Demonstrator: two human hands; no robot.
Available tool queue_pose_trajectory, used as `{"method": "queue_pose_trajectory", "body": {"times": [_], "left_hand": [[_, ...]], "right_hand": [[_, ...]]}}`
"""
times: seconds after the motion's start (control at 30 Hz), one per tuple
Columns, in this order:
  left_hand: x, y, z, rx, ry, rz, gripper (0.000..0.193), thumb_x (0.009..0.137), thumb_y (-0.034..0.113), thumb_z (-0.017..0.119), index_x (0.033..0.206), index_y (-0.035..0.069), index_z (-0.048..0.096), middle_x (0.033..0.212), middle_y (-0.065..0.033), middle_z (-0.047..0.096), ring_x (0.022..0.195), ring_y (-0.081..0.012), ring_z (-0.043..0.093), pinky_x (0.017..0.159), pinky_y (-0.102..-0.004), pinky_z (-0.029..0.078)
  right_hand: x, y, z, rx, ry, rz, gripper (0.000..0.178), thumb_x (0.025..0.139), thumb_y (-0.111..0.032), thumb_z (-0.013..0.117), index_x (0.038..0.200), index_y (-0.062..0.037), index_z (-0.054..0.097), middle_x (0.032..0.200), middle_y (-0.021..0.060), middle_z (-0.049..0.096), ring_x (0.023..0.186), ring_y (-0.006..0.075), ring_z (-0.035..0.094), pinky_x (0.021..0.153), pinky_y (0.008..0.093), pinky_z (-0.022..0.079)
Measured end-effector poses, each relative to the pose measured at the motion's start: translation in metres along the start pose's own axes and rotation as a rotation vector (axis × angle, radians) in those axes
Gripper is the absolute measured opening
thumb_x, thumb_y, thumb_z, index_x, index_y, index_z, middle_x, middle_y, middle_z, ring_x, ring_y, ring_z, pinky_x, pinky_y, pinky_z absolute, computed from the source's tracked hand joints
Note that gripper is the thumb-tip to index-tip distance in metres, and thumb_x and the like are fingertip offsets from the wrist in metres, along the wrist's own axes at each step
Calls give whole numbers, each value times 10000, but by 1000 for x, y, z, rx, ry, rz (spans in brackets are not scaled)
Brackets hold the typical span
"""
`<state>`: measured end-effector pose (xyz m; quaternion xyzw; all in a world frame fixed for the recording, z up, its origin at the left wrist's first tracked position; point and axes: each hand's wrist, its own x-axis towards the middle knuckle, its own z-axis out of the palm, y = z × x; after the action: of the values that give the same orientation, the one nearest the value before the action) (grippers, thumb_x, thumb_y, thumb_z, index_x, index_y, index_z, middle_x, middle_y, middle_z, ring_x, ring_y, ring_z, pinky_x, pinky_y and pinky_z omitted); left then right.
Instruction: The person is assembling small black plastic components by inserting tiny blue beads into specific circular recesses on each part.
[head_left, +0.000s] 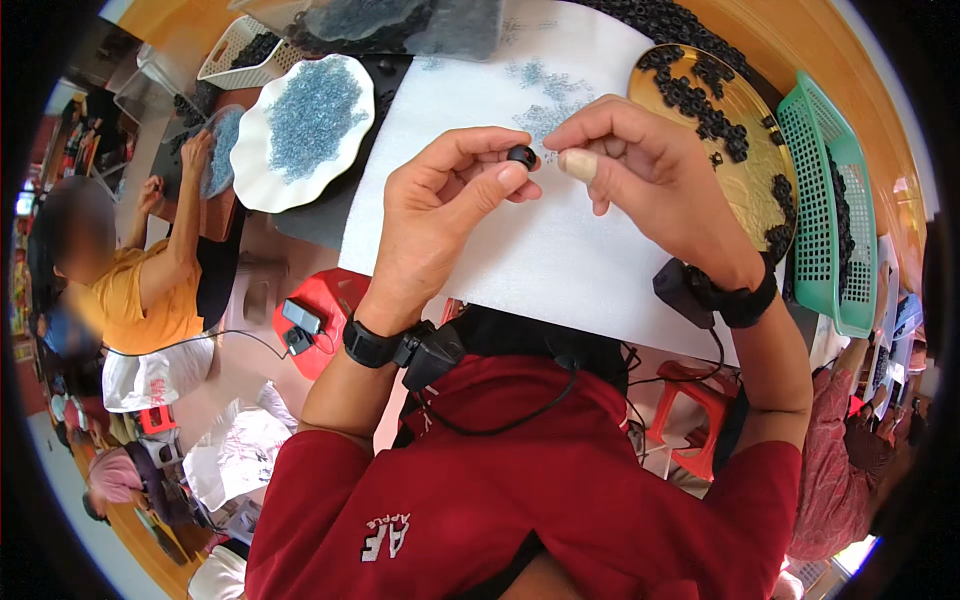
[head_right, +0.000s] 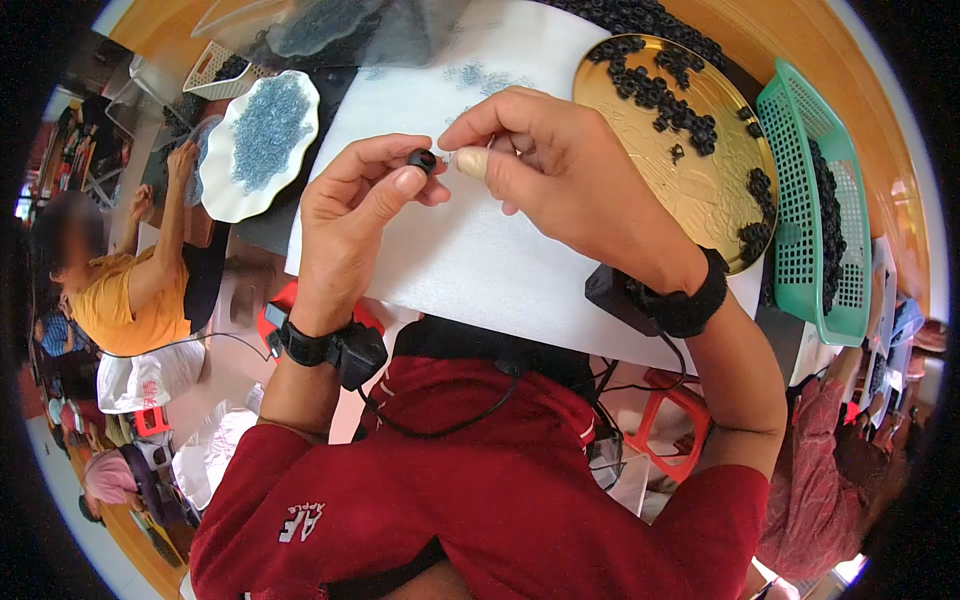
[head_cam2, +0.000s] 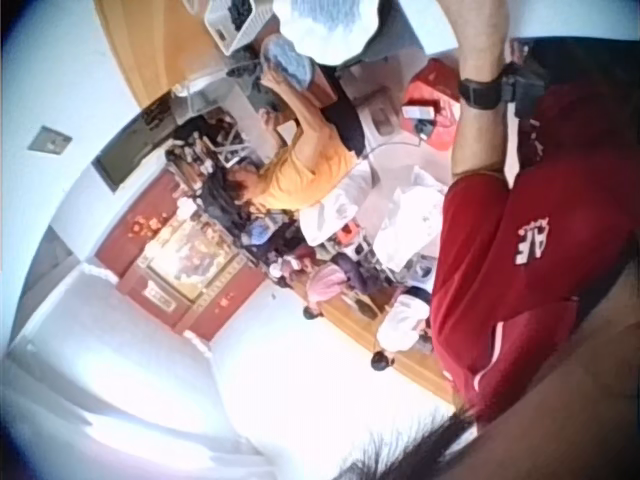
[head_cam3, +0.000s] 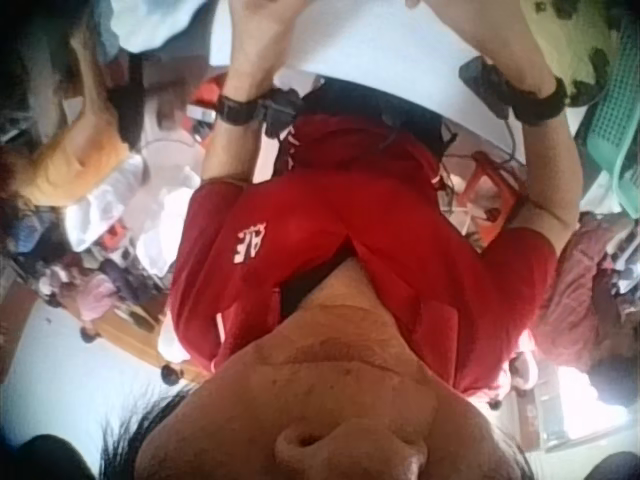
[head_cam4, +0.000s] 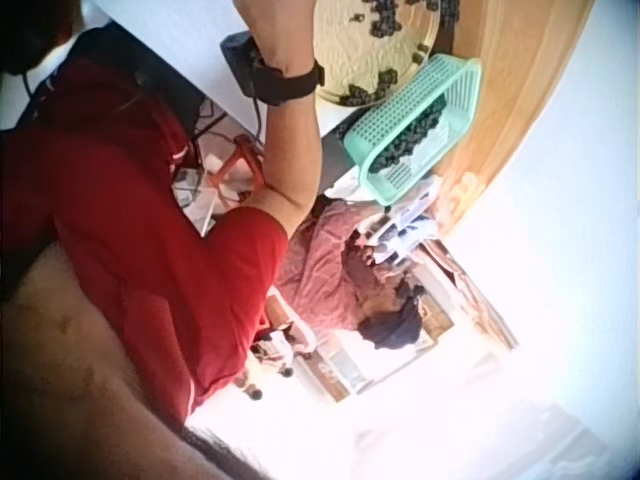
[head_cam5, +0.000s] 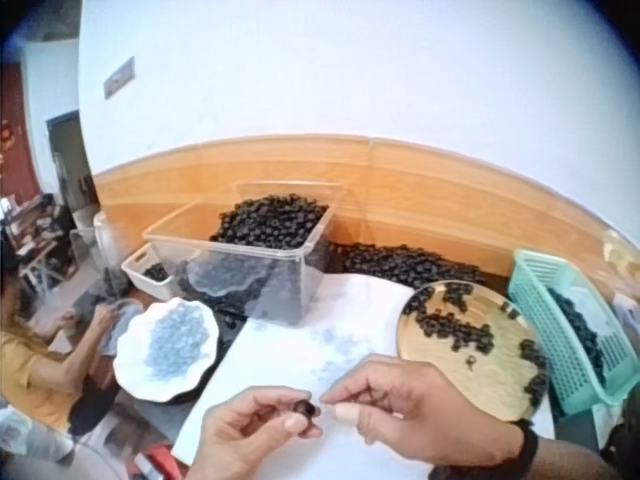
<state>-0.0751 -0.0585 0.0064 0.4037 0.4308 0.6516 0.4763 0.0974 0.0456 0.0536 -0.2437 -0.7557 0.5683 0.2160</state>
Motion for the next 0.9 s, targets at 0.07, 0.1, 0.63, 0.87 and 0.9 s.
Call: {"method": "queue_pose_trajectory", "body": {"times": [0.07,0.1,0.63,0.87,0.9], "left_hand": [[3,-1,8,9,-22,1,248,899,31,619,1139,-26,598,980,-87,663,861,-144,654,796,-244,509],[5,-2,13,17,-36,0,248,896,22,620,1138,-27,599,977,-84,662,860,-140,652,798,-241,507],[29,-19,66,-159,-77,-46,236,900,22,610,1127,-43,603,961,-104,684,847,-161,667,791,-262,537],[35,-27,69,-170,-134,-143,221,910,67,611,1105,-36,604,980,-117,676,828,-161,658,776,-270,529],[35,-28,70,-139,-143,-165,222,910,75,614,1103,-35,604,980,-117,675,824,-159,656,774,-270,526]], "right_hand": [[-5,-3,-4,92,27,-6,129,896,-19,588,1013,9,633,909,1,577,688,60,526,613,201,444],[-8,-3,-6,69,35,-13,151,893,-10,590,1036,10,633,915,9,576,688,61,525,616,201,446],[-49,15,-16,-451,376,-393,293,866,13,571,1153,-20,620,1135,141,561,874,194,642,739,265,505],[-58,29,-62,-305,376,-134,231,879,-47,555,1086,-17,652,927,103,640,801,147,627,702,267,492],[-59,31,-77,-311,383,-129,231,879,-47,555,1086,-17,652,927,103,640,801,147,627,702,267,492]]}}
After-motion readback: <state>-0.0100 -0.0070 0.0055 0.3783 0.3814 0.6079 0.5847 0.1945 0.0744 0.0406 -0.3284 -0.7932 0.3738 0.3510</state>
